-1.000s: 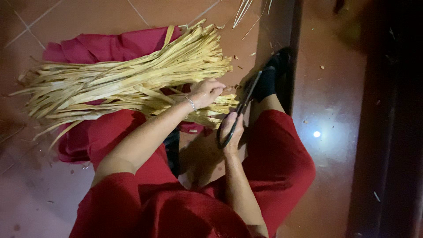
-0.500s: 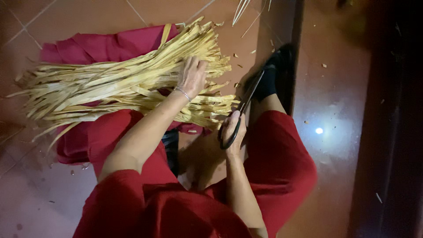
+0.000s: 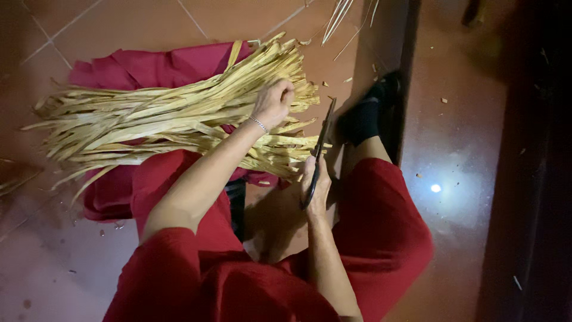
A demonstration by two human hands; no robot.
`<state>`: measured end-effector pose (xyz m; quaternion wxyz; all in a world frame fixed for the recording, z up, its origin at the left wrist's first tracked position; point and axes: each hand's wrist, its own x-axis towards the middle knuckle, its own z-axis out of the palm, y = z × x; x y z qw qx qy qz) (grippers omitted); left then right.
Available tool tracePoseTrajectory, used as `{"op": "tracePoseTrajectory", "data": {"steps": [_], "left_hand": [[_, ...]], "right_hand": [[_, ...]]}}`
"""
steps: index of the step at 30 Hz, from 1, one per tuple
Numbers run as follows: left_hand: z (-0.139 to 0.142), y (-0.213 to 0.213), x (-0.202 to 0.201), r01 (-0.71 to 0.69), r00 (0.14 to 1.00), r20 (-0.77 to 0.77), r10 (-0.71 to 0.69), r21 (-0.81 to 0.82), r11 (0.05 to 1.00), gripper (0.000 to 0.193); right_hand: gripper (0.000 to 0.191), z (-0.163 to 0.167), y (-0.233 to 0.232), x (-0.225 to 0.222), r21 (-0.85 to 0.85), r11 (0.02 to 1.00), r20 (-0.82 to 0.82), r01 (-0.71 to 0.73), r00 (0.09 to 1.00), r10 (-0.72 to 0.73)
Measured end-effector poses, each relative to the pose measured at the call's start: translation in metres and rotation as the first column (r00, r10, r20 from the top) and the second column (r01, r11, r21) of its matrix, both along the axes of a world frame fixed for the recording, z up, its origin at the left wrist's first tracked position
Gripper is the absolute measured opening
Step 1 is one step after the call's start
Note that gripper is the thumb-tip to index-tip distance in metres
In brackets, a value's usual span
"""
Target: The person places a bundle of dried plant stalks into a red basin, then sits on the floor and uses scissors to trim the stalks repeatedly. The cut pieces fall onto a red cloth on the floor.
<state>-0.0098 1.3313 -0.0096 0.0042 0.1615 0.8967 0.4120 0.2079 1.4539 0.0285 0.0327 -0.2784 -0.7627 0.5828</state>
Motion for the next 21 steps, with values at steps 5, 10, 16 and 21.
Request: {"op": "tracePoseTrajectory", "data": {"steps": [5,10,16,21], "left_hand": [[0.034,-0.009,0.020,0.045,0.988,0.134,-0.074,0.208,0.977,0.016],[0.067,-0.010,0.041,0.078,0.933,0.286,-0.217,0.428,0.900,0.018],[0.087,-0.013,0.056,0.116,0.891,0.347,-0.292,0.447,0.887,0.017],[0.090,-0.013,0.065,0.108,0.897,0.353,-0.266,0.409,0.906,0.018]], "right_hand": [[0.054,0.010,-0.011,-0.002,0.020,0.997,-0.030,-0.080,0.996,0.080],[0.058,0.022,-0.016,0.002,0.087,0.986,-0.136,-0.141,0.979,0.152],[0.066,0.032,-0.017,0.005,0.253,0.952,-0.187,-0.174,0.956,0.225],[0.063,0.036,-0.018,0.005,0.354,0.925,-0.218,-0.136,0.950,0.223]]}}
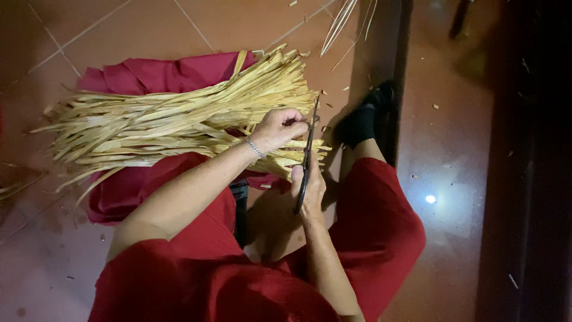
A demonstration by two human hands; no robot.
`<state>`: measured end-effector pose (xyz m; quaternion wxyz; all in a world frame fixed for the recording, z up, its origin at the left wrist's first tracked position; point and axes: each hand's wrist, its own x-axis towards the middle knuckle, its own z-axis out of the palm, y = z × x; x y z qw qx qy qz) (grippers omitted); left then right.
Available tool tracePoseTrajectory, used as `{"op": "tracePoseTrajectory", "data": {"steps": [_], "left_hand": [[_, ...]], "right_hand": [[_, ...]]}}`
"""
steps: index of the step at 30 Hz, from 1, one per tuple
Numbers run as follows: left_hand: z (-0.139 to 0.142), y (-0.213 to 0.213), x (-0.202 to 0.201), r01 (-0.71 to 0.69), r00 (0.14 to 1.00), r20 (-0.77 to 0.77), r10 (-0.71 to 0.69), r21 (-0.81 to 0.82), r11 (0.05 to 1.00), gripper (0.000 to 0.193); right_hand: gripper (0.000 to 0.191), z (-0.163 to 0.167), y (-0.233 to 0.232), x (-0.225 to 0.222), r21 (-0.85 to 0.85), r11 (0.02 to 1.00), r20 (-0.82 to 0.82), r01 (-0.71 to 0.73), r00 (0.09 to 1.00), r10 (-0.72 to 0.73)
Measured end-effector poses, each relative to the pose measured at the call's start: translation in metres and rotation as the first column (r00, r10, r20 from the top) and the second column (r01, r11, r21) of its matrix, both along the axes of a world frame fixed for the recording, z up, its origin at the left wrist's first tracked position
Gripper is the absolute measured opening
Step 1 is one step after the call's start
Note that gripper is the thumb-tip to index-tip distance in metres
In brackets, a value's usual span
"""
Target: The person places a bundle of dried plant stalks into a red basin, then sits on the floor and uses scissors to trim the stalks repeatedly. The cut pieces fall onto a red cloth on the floor.
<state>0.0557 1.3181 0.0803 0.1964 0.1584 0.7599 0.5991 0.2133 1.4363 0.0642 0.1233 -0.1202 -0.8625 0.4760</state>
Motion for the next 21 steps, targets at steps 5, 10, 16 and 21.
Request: {"op": "tracePoseTrajectory", "data": {"steps": [5,10,16,21], "left_hand": [[-0.012,0.008,-0.002,-0.020,0.998,-0.054,0.025,0.075,0.997,0.021],[-0.020,0.010,-0.003,-0.017,1.000,-0.005,0.017,0.069,0.997,0.023],[-0.021,0.011,-0.001,0.014,1.000,0.016,-0.016,0.101,0.995,0.023],[-0.024,0.013,-0.003,0.074,0.995,-0.061,-0.079,-0.086,0.994,0.025]], "right_hand": [[0.059,0.007,-0.002,0.000,0.002,1.000,0.114,0.028,0.993,-0.028],[0.053,0.008,-0.003,0.002,0.060,0.998,0.102,0.036,0.994,-0.042],[0.042,-0.006,-0.004,0.005,0.067,0.994,0.019,0.085,0.996,-0.087],[0.040,-0.008,0.006,-0.001,-0.339,0.917,-0.054,0.209,0.969,-0.241]]}}
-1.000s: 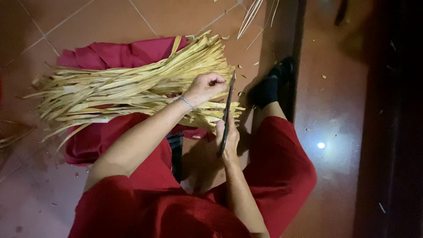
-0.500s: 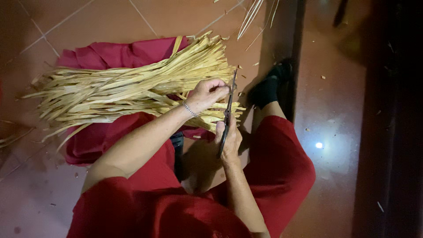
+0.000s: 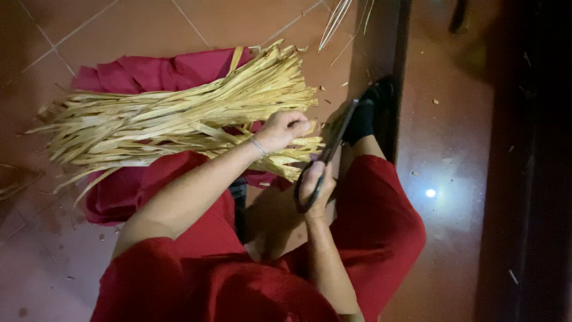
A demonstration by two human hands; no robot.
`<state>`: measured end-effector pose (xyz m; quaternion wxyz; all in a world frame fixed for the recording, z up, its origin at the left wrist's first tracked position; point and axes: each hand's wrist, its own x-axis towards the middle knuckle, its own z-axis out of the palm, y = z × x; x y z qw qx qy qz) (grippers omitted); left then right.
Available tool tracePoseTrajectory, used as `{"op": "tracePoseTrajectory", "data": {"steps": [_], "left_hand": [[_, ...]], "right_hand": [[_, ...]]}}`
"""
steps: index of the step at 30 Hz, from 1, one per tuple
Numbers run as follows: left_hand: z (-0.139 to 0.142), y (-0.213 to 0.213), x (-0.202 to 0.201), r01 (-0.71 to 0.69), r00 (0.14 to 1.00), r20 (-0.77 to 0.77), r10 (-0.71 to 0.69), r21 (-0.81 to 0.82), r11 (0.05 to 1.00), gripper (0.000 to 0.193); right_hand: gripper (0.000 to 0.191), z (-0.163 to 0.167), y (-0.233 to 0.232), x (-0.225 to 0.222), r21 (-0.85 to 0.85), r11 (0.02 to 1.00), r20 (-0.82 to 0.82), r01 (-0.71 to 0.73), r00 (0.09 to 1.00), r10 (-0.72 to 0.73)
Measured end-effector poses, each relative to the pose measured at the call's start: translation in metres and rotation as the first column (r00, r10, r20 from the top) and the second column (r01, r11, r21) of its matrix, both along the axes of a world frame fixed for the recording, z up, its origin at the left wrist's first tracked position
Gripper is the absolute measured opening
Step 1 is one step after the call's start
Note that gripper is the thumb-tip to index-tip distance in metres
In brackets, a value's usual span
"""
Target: The person places a bundle of dried plant stalks into a red basin, then sits on the floor and uses scissors to trim the stalks repeatedly. The cut pieces fall onto a red cloth on the floor.
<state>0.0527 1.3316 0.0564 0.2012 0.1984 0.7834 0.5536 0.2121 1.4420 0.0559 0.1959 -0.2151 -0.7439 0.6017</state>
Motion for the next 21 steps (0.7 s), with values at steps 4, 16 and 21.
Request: {"op": "tracePoseTrajectory", "data": {"steps": [4,16,21], "left_hand": [[-0.006,0.002,0.004,0.164,0.974,-0.091,-0.208,-0.350,0.922,0.018],[-0.047,-0.029,-0.102,-0.563,0.550,-0.827,0.115,-0.266,0.782,0.026],[-0.060,-0.026,-0.115,-0.523,0.718,-0.688,0.108,-0.431,0.735,0.021]], "right_hand": [[0.041,0.007,0.016,-0.005,-0.322,0.946,-0.025,0.038,0.998,-0.049],[0.028,-0.015,0.020,-0.009,-0.227,0.974,-0.005,-0.024,1.000,0.024],[0.041,-0.008,0.017,-0.010,-0.115,0.993,0.151,-0.018,0.988,0.036]]}}
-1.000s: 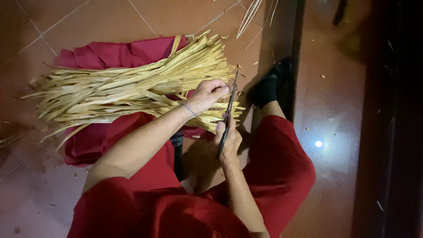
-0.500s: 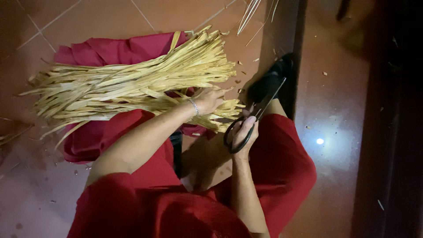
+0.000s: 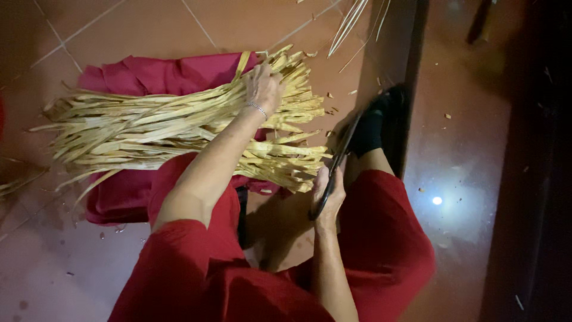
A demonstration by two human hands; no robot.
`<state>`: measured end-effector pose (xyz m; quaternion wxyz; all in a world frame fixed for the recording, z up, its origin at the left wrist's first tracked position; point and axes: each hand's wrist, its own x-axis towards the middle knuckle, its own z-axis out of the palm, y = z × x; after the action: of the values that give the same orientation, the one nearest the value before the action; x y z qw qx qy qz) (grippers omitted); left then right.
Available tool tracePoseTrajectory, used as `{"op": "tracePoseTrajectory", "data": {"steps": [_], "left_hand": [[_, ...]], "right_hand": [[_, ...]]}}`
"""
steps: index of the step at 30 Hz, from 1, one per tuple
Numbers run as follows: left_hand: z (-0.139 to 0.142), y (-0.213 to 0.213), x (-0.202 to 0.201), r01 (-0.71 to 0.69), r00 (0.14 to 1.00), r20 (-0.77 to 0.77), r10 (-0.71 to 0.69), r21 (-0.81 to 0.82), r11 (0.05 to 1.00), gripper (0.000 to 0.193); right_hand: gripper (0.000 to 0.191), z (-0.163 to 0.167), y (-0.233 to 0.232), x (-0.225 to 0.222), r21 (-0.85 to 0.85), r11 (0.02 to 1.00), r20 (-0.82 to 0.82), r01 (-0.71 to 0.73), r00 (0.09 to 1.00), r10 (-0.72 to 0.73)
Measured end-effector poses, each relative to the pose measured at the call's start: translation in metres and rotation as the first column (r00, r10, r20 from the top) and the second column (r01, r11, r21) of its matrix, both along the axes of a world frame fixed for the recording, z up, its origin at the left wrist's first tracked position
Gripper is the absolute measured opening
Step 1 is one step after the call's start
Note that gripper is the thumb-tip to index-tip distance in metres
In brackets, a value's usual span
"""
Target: The person places a bundle of dried plant stalks into a red basin, then sits on the floor and uses scissors to trim the stalks repeatedly. The cut pieces fall onto a red cloth on the floor.
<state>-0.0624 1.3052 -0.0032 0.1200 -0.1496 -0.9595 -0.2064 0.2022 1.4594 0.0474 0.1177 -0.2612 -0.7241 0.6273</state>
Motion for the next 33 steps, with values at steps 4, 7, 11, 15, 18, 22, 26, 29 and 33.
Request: {"op": "tracePoseTrajectory", "data": {"steps": [4,7,11,15,18,22,26,29,33], "left_hand": [[0.008,0.010,-0.003,-0.063,0.983,0.175,0.046,0.093,0.994,0.004],[0.032,0.014,0.008,-0.188,0.790,0.601,-0.124,0.430,0.883,0.016],[0.067,0.018,0.050,0.001,0.757,0.522,-0.394,0.602,0.799,0.030],[0.094,0.024,0.093,0.314,0.809,0.192,-0.555,0.658,0.685,0.026],[0.112,0.019,0.126,0.227,0.712,0.352,-0.608,0.704,0.673,0.030],[0.133,0.011,0.159,0.248,0.696,0.347,-0.629,0.705,0.664,0.027],[0.144,0.012,0.176,0.254,0.679,0.293,-0.673,0.767,0.589,0.023],[0.147,0.007,0.178,0.303,0.698,0.240,-0.674,0.755,0.582,0.027],[0.150,0.001,0.171,0.284,0.652,0.299,-0.696,0.756,0.590,0.027]], "right_hand": [[0.040,0.003,0.000,-0.001,0.202,0.978,-0.119,-0.058,0.989,0.084],[0.045,0.000,-0.002,0.000,-0.036,0.998,0.005,-0.059,0.998,0.059],[0.046,-0.001,-0.006,0.001,-0.110,0.988,-0.109,-0.108,0.989,0.096],[0.037,0.018,-0.007,0.001,-0.225,0.970,-0.247,-0.097,0.968,0.040],[0.031,0.047,-0.001,0.007,-0.217,0.976,-0.248,-0.001,0.967,-0.054],[0.040,0.081,0.008,0.009,-0.177,0.984,-0.410,0.011,0.908,-0.084],[0.050,0.096,0.008,0.009,-0.283,0.959,-0.457,-0.003,0.880,-0.132],[0.051,0.098,0.006,0.008,-0.301,0.953,-0.458,-0.022,0.880,-0.124],[0.050,0.098,0.004,0.008,-0.311,0.948,-0.480,-0.069,0.872,-0.094]]}}
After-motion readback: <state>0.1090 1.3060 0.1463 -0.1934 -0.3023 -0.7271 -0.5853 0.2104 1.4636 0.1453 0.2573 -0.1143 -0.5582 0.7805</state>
